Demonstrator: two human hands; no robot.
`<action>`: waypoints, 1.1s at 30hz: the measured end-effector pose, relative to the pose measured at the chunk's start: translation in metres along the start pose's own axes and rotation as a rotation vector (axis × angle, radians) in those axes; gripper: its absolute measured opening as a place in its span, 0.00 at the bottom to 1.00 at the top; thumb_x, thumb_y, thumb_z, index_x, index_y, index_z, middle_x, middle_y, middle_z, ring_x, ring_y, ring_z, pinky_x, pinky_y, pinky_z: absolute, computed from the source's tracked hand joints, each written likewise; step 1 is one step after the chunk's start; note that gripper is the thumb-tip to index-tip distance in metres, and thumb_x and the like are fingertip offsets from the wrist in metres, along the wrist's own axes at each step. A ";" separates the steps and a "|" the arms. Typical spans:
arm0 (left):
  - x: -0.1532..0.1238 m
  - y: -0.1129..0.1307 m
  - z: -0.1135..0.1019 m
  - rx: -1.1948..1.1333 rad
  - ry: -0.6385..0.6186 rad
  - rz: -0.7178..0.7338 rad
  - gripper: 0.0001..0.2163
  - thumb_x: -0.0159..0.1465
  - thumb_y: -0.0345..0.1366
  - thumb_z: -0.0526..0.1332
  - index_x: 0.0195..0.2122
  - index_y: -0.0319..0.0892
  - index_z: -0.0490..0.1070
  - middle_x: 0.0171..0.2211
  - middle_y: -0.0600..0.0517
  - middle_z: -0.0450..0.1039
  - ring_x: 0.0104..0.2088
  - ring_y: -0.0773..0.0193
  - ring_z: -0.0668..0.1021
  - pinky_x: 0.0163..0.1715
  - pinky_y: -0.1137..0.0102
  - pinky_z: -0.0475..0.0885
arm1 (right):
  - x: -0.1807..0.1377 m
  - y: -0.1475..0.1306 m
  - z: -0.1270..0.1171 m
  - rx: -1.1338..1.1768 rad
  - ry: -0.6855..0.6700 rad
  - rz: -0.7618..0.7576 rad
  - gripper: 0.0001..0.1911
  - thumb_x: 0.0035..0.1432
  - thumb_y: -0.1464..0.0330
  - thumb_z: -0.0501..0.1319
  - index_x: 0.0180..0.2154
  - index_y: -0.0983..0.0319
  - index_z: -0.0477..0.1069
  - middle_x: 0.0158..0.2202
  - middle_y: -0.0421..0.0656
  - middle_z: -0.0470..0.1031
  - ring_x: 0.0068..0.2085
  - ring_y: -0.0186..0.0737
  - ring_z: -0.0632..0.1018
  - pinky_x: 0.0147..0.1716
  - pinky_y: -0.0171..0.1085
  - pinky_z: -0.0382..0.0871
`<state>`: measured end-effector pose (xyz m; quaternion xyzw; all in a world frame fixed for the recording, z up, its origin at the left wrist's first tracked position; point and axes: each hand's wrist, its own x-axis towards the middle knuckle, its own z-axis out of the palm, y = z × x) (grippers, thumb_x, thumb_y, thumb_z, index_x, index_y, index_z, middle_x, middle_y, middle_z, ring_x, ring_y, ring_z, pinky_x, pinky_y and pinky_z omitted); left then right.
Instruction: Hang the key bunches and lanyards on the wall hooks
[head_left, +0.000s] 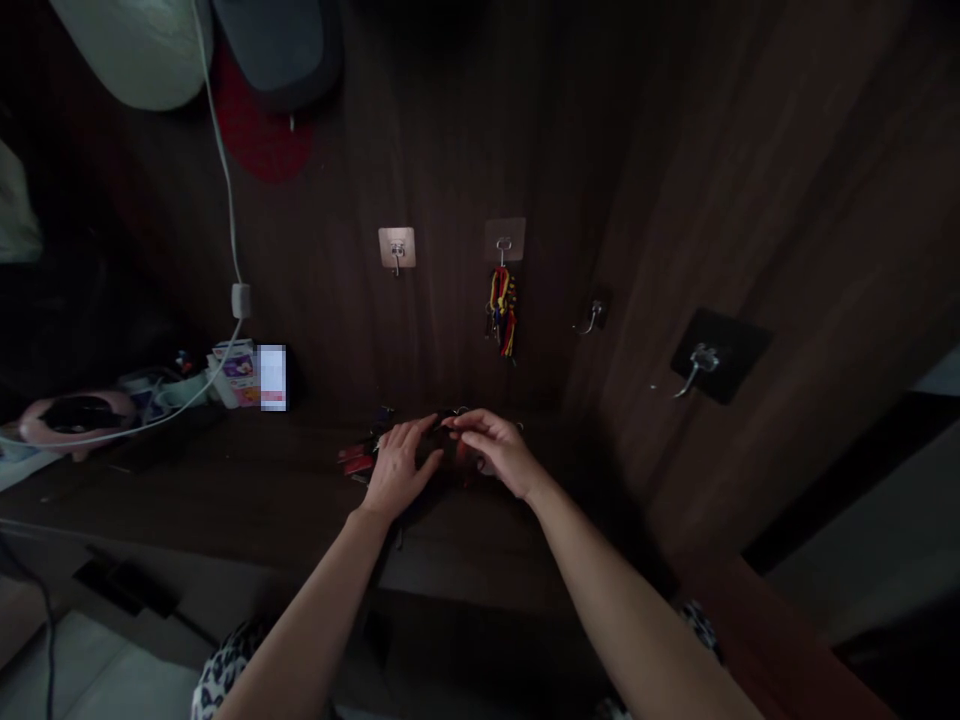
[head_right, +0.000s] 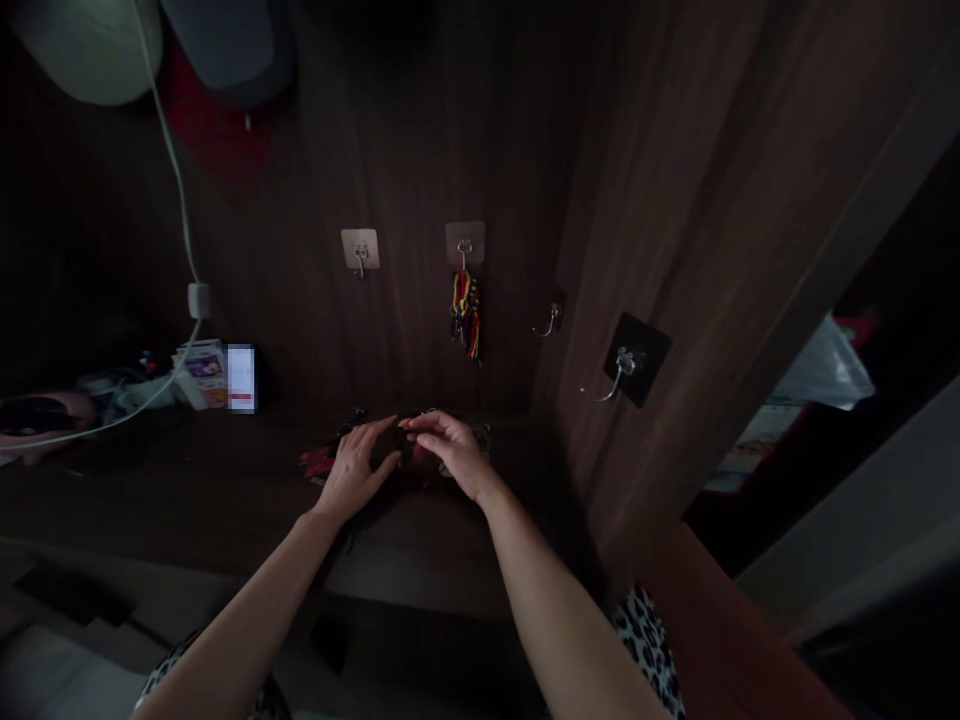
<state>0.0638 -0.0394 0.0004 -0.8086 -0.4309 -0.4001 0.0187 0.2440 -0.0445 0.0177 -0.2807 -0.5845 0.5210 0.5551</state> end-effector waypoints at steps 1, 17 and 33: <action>0.000 -0.001 0.001 -0.008 -0.018 -0.013 0.16 0.61 0.39 0.55 0.50 0.45 0.64 0.46 0.48 0.71 0.48 0.59 0.70 0.49 0.63 0.61 | 0.001 0.003 0.001 -0.049 -0.019 0.010 0.09 0.49 0.70 0.60 0.36 0.59 0.70 0.43 0.41 0.75 0.42 0.35 0.75 0.40 0.36 0.69; -0.001 -0.024 -0.002 -0.102 -0.009 -0.418 0.09 0.59 0.37 0.53 0.36 0.46 0.71 0.33 0.53 0.77 0.36 0.62 0.77 0.39 0.69 0.69 | -0.008 0.010 -0.026 -1.333 -0.061 0.004 0.09 0.50 0.69 0.61 0.35 0.55 0.74 0.47 0.42 0.71 0.49 0.45 0.68 0.48 0.49 0.57; -0.001 0.004 -0.010 0.006 0.008 -0.049 0.09 0.62 0.41 0.54 0.38 0.46 0.71 0.36 0.52 0.74 0.40 0.61 0.72 0.47 0.63 0.61 | 0.001 0.007 -0.010 -0.530 0.151 -0.176 0.08 0.57 0.61 0.53 0.30 0.58 0.63 0.26 0.37 0.70 0.30 0.35 0.73 0.33 0.35 0.67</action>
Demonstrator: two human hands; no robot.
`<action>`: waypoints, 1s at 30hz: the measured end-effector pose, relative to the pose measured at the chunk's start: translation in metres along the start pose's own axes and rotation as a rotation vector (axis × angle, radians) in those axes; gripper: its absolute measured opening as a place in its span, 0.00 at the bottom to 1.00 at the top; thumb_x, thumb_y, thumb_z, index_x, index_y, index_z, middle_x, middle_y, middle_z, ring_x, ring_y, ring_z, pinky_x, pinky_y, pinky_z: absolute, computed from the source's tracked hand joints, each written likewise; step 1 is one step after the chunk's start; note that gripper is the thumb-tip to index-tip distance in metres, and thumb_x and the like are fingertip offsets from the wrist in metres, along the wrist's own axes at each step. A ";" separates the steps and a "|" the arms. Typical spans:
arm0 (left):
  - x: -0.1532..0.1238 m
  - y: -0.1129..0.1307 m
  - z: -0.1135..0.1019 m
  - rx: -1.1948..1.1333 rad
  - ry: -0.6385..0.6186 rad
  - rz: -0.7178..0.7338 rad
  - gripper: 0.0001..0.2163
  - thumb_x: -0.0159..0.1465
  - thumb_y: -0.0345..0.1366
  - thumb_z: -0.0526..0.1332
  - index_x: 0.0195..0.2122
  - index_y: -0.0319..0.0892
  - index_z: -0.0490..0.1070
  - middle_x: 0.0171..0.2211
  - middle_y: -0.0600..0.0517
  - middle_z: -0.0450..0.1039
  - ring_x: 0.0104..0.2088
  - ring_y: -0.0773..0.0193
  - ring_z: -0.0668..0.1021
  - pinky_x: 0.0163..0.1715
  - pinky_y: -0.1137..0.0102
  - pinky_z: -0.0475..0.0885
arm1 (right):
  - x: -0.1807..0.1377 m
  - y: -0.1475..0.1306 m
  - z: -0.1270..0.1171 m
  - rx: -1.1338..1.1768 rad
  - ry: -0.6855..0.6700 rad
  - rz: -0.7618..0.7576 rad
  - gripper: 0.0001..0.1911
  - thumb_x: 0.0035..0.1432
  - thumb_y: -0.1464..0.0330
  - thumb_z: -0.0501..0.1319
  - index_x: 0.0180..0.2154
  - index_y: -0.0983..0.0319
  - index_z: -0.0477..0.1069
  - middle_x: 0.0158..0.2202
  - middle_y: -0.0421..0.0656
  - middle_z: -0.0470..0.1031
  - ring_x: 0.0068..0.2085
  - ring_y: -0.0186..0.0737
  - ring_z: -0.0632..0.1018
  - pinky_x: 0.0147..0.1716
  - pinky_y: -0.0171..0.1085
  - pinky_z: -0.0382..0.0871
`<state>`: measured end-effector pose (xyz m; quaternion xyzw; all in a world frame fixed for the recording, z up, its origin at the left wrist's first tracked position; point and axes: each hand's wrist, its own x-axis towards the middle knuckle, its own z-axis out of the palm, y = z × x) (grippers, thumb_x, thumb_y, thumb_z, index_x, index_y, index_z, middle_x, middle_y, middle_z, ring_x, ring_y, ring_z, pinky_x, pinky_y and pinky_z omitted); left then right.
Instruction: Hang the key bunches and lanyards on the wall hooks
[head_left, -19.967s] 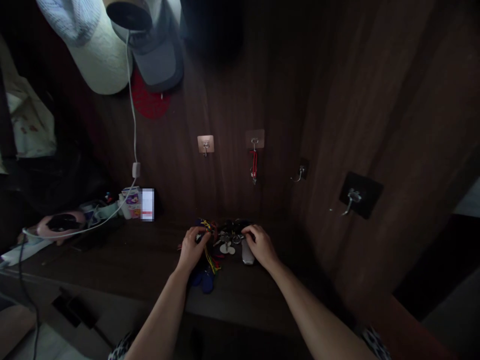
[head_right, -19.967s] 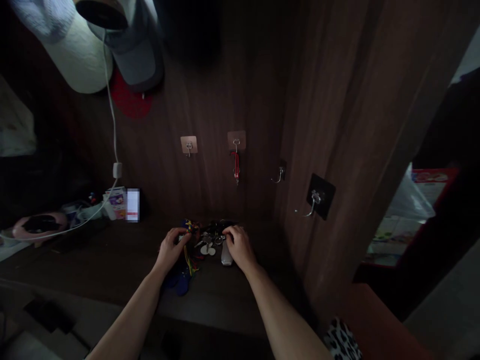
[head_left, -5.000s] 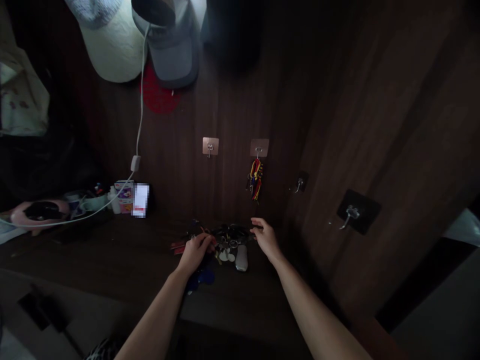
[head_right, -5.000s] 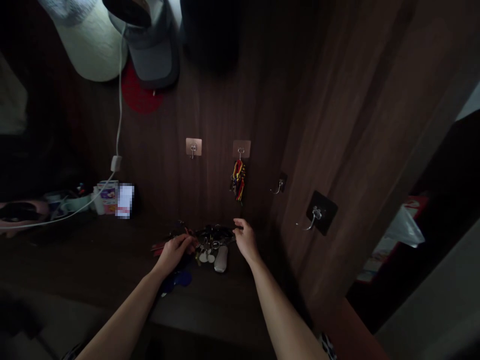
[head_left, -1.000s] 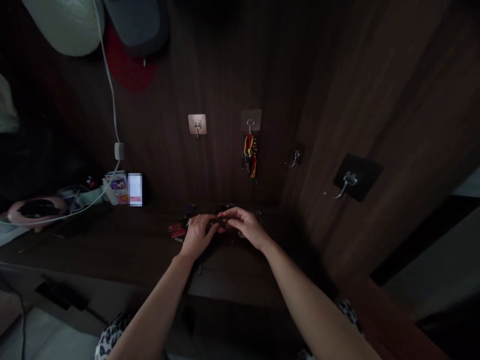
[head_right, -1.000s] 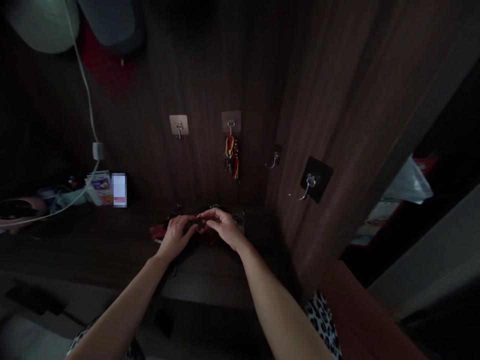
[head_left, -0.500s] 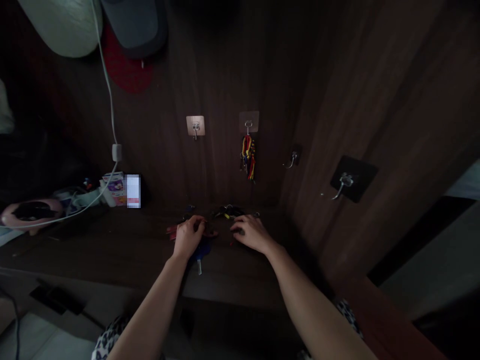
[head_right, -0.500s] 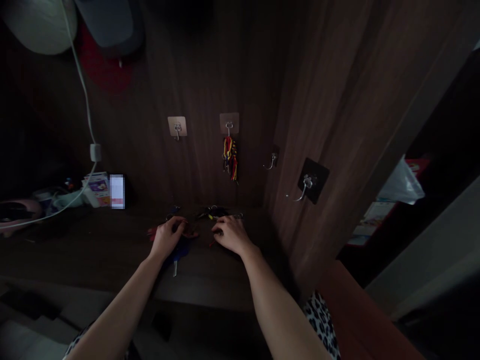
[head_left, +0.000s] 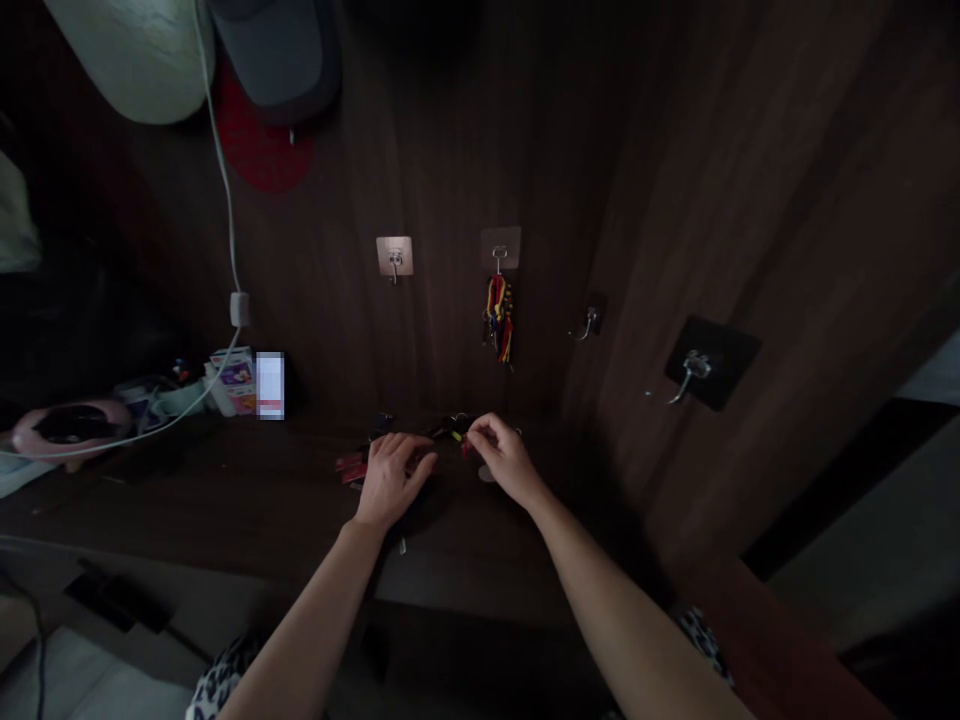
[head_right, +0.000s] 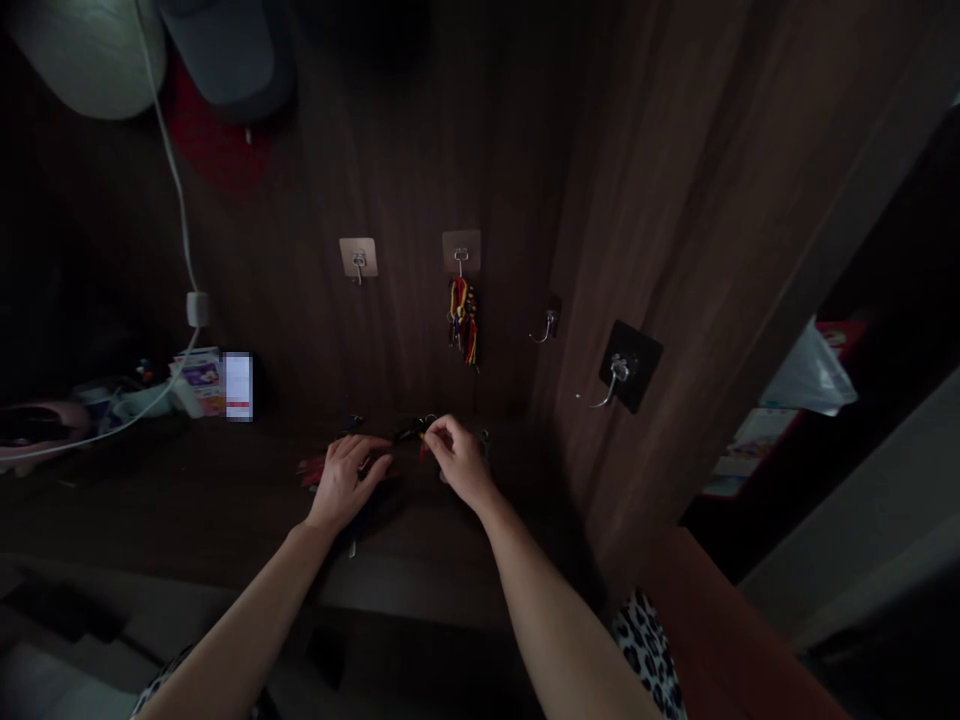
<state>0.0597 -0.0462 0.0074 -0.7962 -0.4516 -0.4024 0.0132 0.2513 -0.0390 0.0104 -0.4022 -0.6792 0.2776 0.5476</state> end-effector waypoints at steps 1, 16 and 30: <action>0.000 0.002 0.000 0.002 -0.009 0.022 0.10 0.61 0.42 0.55 0.39 0.46 0.70 0.36 0.52 0.74 0.40 0.61 0.72 0.46 0.63 0.61 | -0.001 -0.003 0.003 -0.004 -0.017 -0.012 0.08 0.57 0.61 0.53 0.31 0.58 0.63 0.26 0.37 0.70 0.30 0.35 0.73 0.32 0.34 0.67; 0.000 0.002 0.004 -0.027 -0.062 0.127 0.09 0.62 0.39 0.53 0.32 0.43 0.70 0.28 0.52 0.72 0.33 0.63 0.73 0.41 0.64 0.63 | -0.014 -0.011 0.031 -0.069 -0.124 -0.028 0.06 0.59 0.64 0.51 0.33 0.57 0.63 0.23 0.34 0.66 0.21 0.31 0.69 0.26 0.31 0.63; 0.000 -0.005 0.009 -0.041 0.005 0.063 0.08 0.61 0.38 0.54 0.30 0.42 0.69 0.28 0.52 0.72 0.33 0.62 0.73 0.38 0.66 0.64 | -0.015 -0.004 0.038 0.033 -0.147 0.087 0.06 0.59 0.62 0.51 0.36 0.57 0.60 0.22 0.33 0.64 0.19 0.31 0.66 0.17 0.30 0.59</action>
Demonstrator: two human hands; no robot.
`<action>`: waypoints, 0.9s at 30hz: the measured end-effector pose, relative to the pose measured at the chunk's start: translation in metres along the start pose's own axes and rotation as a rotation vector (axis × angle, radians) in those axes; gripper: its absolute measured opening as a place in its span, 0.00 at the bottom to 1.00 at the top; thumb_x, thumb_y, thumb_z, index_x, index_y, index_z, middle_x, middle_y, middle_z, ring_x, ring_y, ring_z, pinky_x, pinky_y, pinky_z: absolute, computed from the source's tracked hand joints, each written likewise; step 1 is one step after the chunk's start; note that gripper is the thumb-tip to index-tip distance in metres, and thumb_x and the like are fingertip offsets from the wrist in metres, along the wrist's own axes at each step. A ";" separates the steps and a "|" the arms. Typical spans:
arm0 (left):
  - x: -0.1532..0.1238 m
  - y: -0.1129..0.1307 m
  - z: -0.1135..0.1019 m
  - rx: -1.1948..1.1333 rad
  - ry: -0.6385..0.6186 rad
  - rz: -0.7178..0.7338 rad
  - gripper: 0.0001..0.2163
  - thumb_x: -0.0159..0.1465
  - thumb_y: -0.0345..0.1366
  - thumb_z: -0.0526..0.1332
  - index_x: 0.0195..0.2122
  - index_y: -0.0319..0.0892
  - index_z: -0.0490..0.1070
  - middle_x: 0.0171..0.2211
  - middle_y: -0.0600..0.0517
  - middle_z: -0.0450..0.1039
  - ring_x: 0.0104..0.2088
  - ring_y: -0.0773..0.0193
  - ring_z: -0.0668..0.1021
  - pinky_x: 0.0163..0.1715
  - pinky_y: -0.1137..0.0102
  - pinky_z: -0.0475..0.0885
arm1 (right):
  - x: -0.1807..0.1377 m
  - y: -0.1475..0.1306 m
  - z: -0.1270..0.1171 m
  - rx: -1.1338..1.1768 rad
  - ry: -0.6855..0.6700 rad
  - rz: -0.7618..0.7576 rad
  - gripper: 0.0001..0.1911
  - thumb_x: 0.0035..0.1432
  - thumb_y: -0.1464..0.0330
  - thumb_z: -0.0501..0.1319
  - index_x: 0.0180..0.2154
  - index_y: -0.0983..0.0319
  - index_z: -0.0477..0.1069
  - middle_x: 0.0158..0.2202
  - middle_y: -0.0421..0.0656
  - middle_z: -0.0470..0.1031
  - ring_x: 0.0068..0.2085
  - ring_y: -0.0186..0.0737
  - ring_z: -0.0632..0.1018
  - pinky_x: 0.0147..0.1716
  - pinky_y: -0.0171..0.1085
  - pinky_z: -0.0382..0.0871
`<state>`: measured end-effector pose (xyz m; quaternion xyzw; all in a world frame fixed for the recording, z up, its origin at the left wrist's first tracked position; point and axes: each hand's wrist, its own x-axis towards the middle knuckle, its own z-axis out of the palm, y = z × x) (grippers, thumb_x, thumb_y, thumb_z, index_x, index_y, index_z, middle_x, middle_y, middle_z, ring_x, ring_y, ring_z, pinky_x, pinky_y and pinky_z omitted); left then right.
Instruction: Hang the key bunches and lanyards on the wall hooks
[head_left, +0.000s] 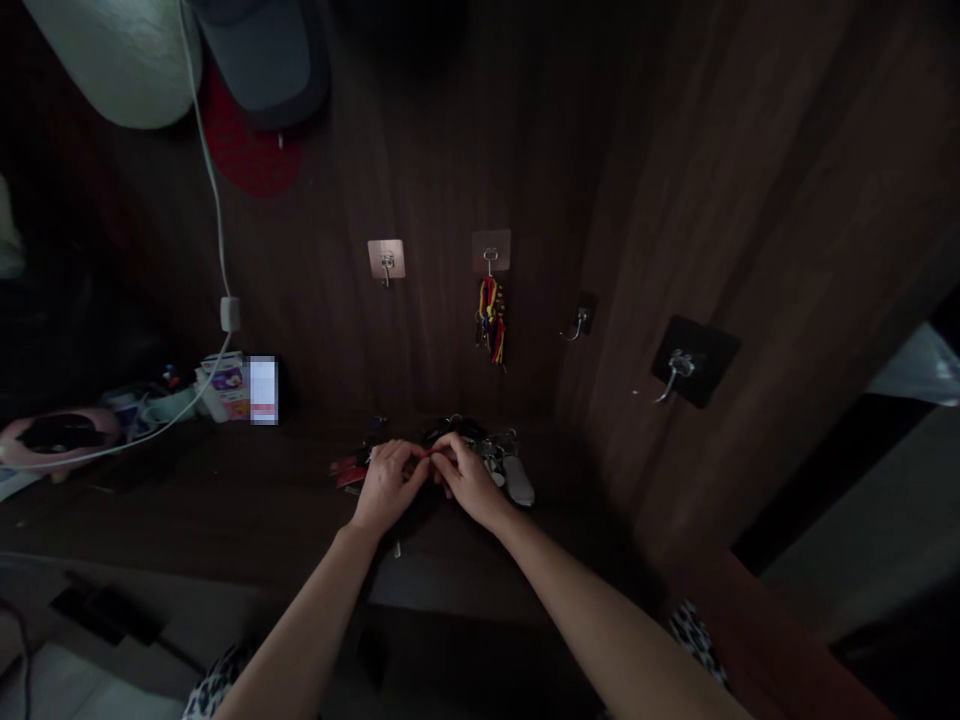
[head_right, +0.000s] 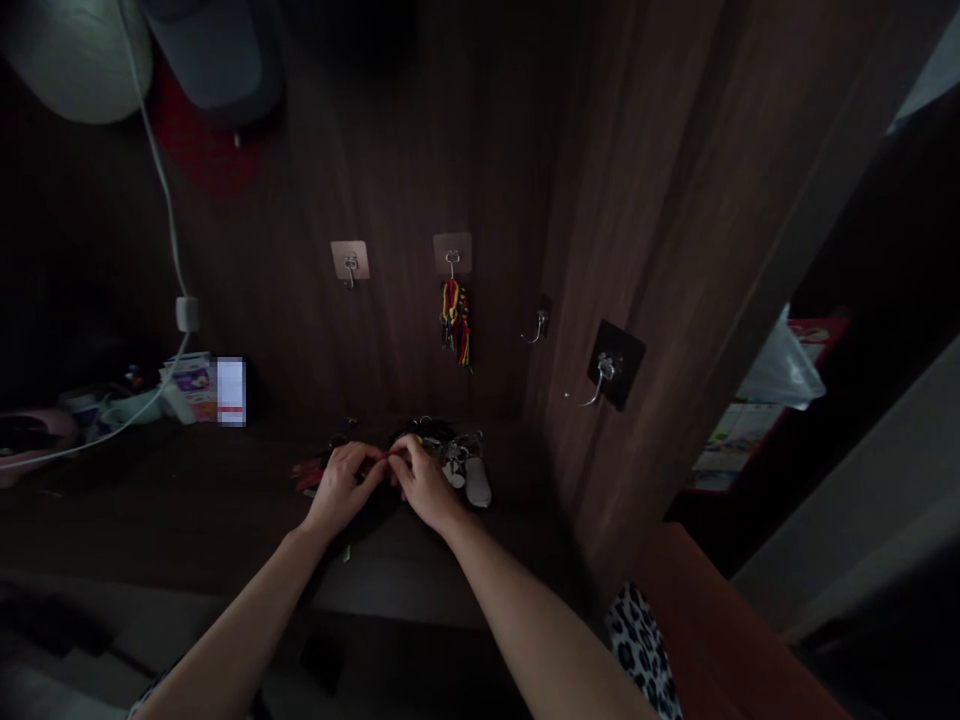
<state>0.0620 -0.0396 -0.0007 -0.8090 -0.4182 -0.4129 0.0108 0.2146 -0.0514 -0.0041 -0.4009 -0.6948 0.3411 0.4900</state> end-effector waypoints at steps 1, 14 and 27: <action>0.000 -0.001 -0.001 -0.004 0.018 -0.016 0.08 0.62 0.39 0.54 0.30 0.42 0.69 0.29 0.52 0.73 0.33 0.62 0.73 0.38 0.66 0.64 | 0.000 0.000 0.000 -0.008 -0.020 -0.009 0.07 0.59 0.62 0.51 0.38 0.57 0.60 0.22 0.33 0.64 0.19 0.31 0.66 0.19 0.30 0.59; 0.001 -0.005 -0.001 0.043 0.077 -0.114 0.11 0.64 0.40 0.50 0.30 0.42 0.67 0.30 0.51 0.73 0.34 0.61 0.73 0.39 0.66 0.63 | 0.000 0.002 -0.004 -0.395 0.061 -0.161 0.02 0.56 0.69 0.56 0.34 0.58 0.64 0.32 0.40 0.72 0.35 0.37 0.74 0.34 0.35 0.64; 0.001 -0.012 -0.004 -0.028 0.141 -0.247 0.15 0.64 0.41 0.47 0.28 0.42 0.69 0.29 0.50 0.74 0.33 0.61 0.75 0.36 0.68 0.65 | 0.009 -0.003 -0.009 0.435 0.226 0.187 0.09 0.49 0.61 0.62 0.28 0.59 0.67 0.27 0.40 0.76 0.31 0.40 0.78 0.33 0.39 0.71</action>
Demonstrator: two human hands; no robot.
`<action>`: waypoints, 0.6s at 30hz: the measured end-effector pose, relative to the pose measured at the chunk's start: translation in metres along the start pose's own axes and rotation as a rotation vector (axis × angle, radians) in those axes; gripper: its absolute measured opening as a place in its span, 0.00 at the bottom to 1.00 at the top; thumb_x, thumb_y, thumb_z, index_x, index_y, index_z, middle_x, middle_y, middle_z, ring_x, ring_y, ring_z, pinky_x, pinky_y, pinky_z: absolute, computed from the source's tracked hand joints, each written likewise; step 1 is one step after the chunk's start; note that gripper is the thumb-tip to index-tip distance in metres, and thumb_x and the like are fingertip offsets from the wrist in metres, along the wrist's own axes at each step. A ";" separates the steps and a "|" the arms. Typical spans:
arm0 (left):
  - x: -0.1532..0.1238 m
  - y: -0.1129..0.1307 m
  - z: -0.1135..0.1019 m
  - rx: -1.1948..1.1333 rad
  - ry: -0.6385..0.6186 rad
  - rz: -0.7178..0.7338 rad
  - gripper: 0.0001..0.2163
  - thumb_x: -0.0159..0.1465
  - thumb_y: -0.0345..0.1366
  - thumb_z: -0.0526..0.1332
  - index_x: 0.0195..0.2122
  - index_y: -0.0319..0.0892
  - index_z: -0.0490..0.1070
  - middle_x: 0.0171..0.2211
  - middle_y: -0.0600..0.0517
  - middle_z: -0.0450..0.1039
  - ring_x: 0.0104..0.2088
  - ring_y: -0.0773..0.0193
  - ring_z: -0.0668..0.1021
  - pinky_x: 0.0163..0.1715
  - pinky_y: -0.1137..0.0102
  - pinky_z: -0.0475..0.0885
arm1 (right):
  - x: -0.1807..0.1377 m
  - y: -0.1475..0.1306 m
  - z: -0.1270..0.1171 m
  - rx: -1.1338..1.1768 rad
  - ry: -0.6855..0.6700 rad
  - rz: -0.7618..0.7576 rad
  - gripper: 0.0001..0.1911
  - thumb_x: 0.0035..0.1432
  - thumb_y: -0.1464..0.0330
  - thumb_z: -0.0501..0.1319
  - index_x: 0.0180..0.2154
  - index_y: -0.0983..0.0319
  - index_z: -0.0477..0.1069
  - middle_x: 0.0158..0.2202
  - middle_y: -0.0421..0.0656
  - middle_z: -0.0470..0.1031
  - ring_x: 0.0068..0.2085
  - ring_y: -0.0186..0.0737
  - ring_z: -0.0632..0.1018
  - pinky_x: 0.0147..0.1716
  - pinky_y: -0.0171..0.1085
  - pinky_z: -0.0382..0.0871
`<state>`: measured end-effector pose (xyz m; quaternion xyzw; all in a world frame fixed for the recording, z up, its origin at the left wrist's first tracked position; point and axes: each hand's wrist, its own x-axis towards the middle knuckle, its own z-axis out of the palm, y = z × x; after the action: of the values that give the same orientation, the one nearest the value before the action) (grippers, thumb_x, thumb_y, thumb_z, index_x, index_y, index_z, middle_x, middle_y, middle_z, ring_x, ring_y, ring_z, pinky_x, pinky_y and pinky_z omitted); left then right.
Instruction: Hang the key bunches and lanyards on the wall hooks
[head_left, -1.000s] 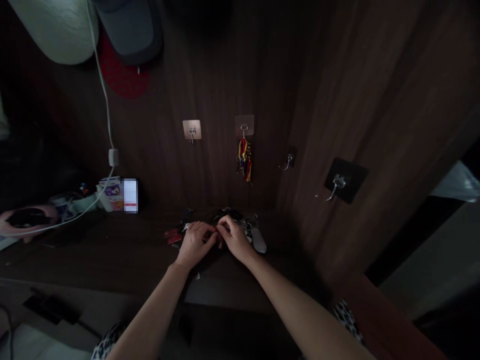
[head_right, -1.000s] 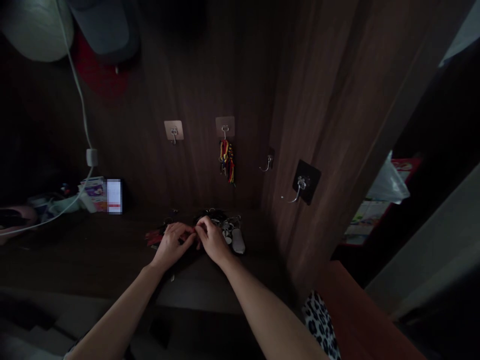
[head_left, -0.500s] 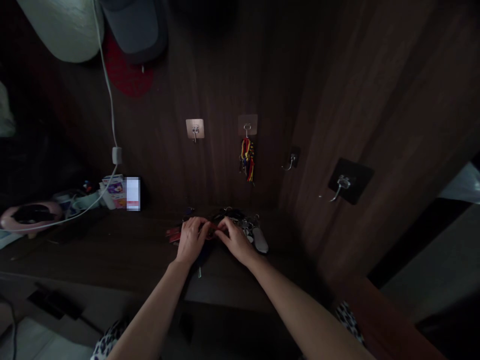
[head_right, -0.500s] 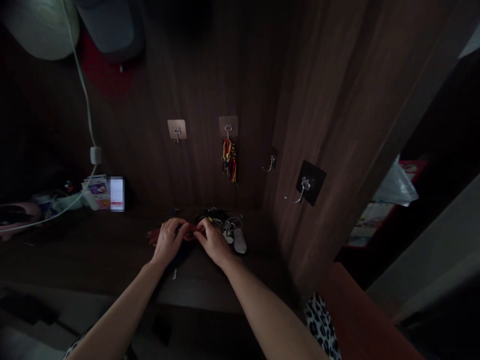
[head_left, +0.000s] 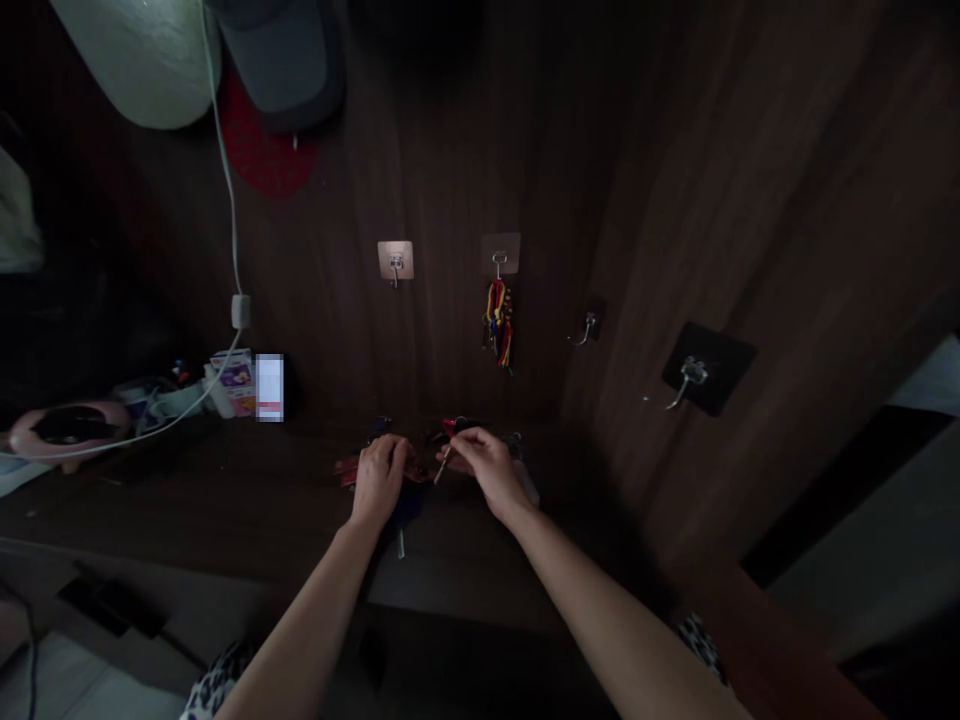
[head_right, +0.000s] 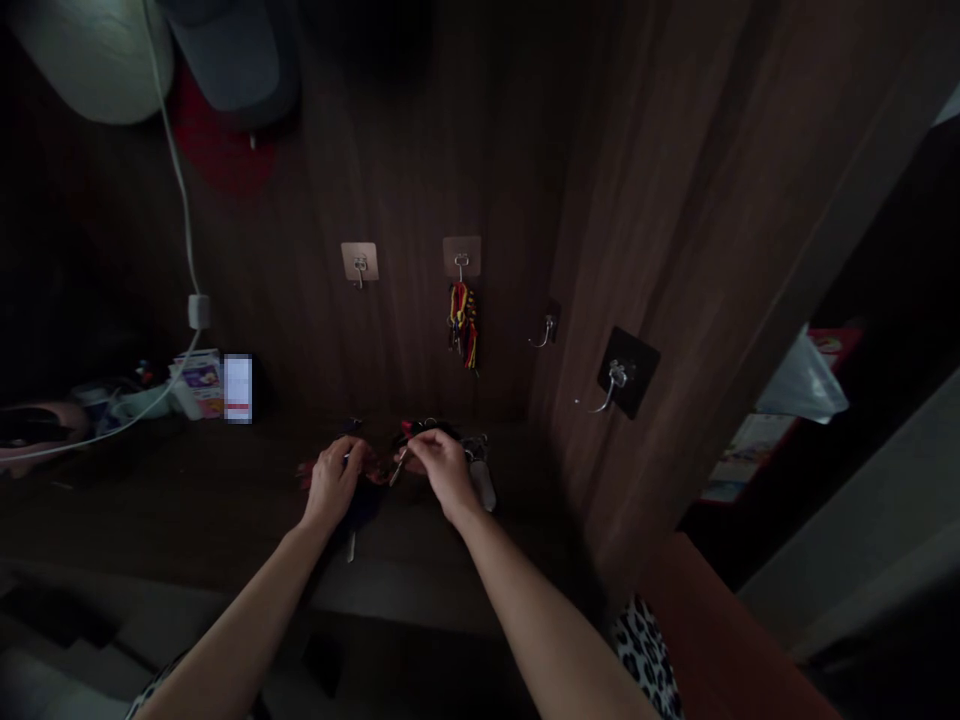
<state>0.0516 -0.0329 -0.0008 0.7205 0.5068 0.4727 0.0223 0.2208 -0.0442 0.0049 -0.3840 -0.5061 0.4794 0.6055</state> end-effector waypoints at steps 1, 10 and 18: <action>0.000 -0.001 0.000 -0.017 0.005 -0.023 0.15 0.64 0.41 0.46 0.28 0.42 0.69 0.29 0.50 0.74 0.33 0.61 0.75 0.35 0.69 0.66 | 0.002 0.000 -0.002 0.135 0.017 0.064 0.11 0.47 0.61 0.64 0.29 0.60 0.66 0.28 0.40 0.77 0.32 0.41 0.79 0.34 0.39 0.72; 0.003 -0.009 -0.006 -0.091 0.069 -0.243 0.16 0.63 0.44 0.47 0.29 0.43 0.70 0.28 0.52 0.75 0.32 0.62 0.76 0.33 0.72 0.66 | 0.007 -0.013 -0.020 0.491 0.031 0.104 0.15 0.43 0.64 0.68 0.29 0.59 0.63 0.33 0.42 0.79 0.38 0.43 0.79 0.38 0.42 0.74; 0.005 -0.018 -0.008 -0.084 0.116 -0.365 0.15 0.62 0.44 0.47 0.31 0.43 0.70 0.31 0.51 0.76 0.34 0.62 0.77 0.34 0.72 0.66 | 0.013 -0.009 -0.030 0.490 0.158 0.067 0.13 0.45 0.63 0.66 0.29 0.58 0.63 0.33 0.41 0.79 0.43 0.45 0.78 0.38 0.45 0.75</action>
<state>0.0334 -0.0243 -0.0021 0.5868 0.6092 0.5223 0.1083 0.2521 -0.0332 0.0113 -0.2784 -0.3129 0.5760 0.7020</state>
